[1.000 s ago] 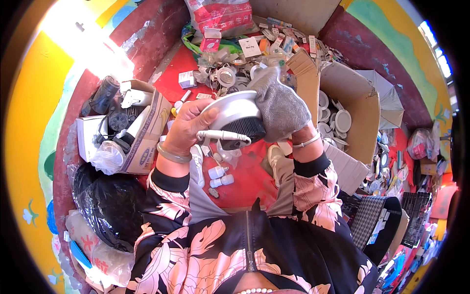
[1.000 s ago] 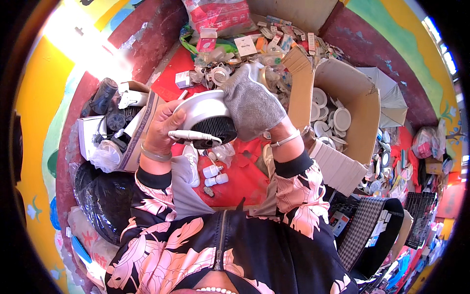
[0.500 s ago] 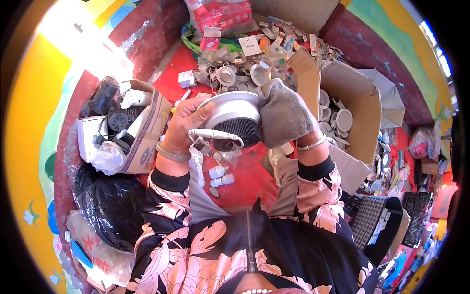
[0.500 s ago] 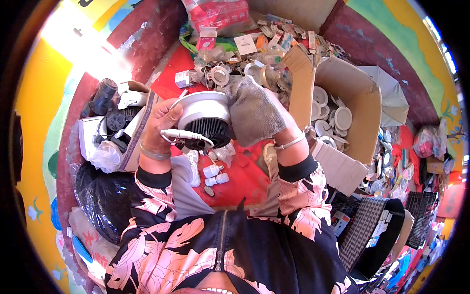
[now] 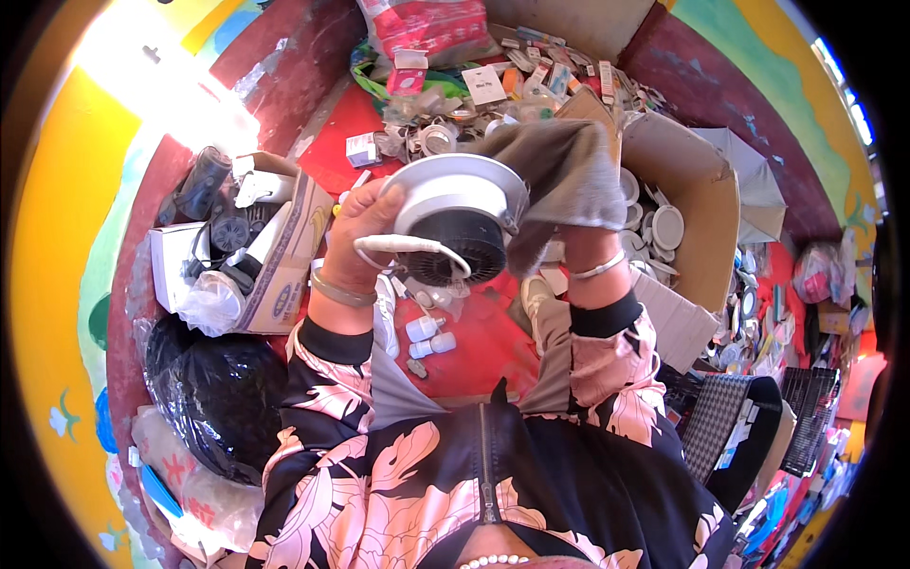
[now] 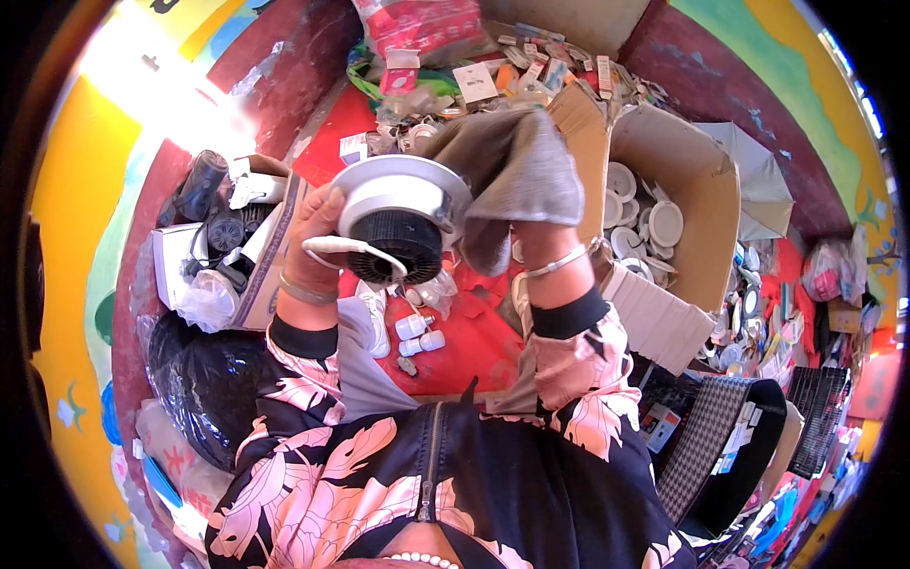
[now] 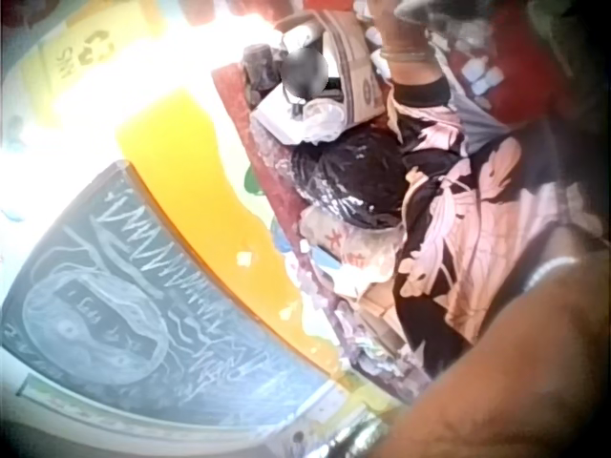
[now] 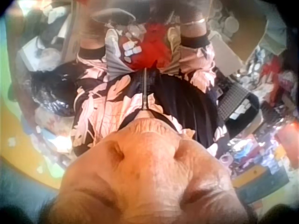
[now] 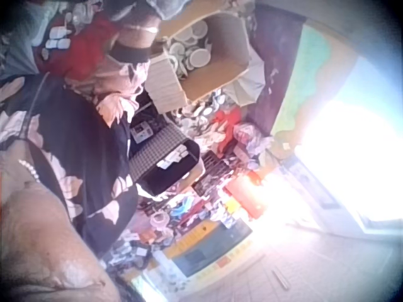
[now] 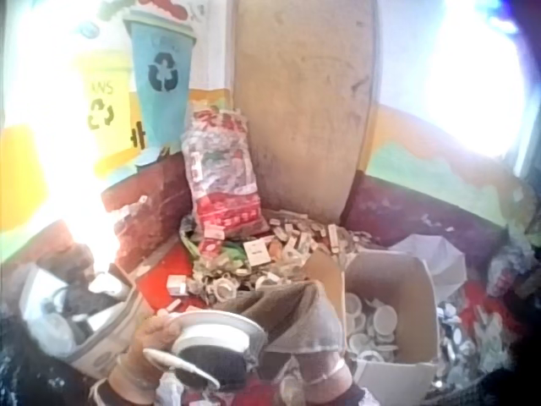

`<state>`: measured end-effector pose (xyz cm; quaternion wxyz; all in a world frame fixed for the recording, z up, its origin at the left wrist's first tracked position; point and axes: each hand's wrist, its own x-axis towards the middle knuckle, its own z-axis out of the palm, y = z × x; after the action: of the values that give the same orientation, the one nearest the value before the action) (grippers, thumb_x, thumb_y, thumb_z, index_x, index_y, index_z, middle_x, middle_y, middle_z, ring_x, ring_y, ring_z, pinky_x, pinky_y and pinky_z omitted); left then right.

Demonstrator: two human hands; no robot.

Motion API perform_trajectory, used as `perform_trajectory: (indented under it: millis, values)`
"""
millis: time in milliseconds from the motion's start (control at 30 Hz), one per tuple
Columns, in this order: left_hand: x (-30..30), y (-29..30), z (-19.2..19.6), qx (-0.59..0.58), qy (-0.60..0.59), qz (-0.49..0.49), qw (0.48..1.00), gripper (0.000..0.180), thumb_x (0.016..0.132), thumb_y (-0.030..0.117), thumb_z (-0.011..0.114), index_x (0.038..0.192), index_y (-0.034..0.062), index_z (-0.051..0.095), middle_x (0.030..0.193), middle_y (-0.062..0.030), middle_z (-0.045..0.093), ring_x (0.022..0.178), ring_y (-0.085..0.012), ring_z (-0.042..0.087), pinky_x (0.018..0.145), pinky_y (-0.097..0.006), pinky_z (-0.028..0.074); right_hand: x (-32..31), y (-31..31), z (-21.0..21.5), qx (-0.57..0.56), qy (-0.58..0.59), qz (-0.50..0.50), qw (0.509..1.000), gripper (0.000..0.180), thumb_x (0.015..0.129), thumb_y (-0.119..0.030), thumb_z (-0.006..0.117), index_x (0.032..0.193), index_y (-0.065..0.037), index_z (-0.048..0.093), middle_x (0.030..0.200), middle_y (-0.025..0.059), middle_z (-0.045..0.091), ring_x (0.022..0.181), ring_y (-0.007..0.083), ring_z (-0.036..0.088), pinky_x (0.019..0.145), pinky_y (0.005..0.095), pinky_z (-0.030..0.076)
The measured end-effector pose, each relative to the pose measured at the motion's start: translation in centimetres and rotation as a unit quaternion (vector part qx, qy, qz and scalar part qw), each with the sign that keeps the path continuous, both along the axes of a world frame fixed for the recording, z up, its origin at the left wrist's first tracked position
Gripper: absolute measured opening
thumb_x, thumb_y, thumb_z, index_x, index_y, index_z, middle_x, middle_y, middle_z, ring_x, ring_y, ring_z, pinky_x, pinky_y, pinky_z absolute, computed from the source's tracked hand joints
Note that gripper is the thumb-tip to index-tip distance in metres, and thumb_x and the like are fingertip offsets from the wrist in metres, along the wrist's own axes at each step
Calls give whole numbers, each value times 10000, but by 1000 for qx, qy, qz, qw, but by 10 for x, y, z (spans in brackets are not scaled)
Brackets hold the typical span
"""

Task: The person wipes down recessed lighting fixtures with a cloth by hand, handling them one at a time and placing them into a cardboard box.

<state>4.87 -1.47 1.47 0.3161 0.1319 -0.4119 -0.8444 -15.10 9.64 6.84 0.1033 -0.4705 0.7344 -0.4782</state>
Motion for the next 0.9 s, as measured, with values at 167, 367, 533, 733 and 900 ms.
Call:
perform_trajectory:
  millis: [167,367,533,733,900]
  values:
    - [6,-9,3,35,124,18,992,333,923,191,475,1135,-57,539,1013,-167,631,888,-249,638,797,-352,521,-35,-9,-4,-197,116,149,962,282,603,-15,695,874,23,629,817,96,647,720,166,593,683,266,486]
    - [10,-11,3,34,154,31,987,351,928,205,461,1138,-68,528,1010,-171,627,916,-249,628,824,-359,508,11,0,29,-41,291,170,941,322,473,-76,614,794,-74,586,707,109,580,698,323,583,575,373,458]
    - [5,-8,0,9,83,18,996,317,921,196,493,1106,-54,556,974,-131,638,862,-190,628,774,-301,507,28,2,8,0,372,138,918,377,448,-194,686,787,-54,598,789,153,560,760,332,571,630,389,467]
    - [12,-9,2,-34,77,8,996,258,909,168,517,1036,-39,603,878,-101,657,743,-145,628,651,-248,507,37,10,11,-49,358,130,923,444,453,-302,707,825,-73,624,801,122,569,757,307,560,608,378,417]
    - [4,0,-2,1,76,50,996,257,902,161,525,1049,-35,602,892,-108,656,768,-161,634,688,-265,514,37,8,5,-72,311,107,942,405,505,-252,722,838,-42,629,798,164,586,782,349,574,683,392,469]
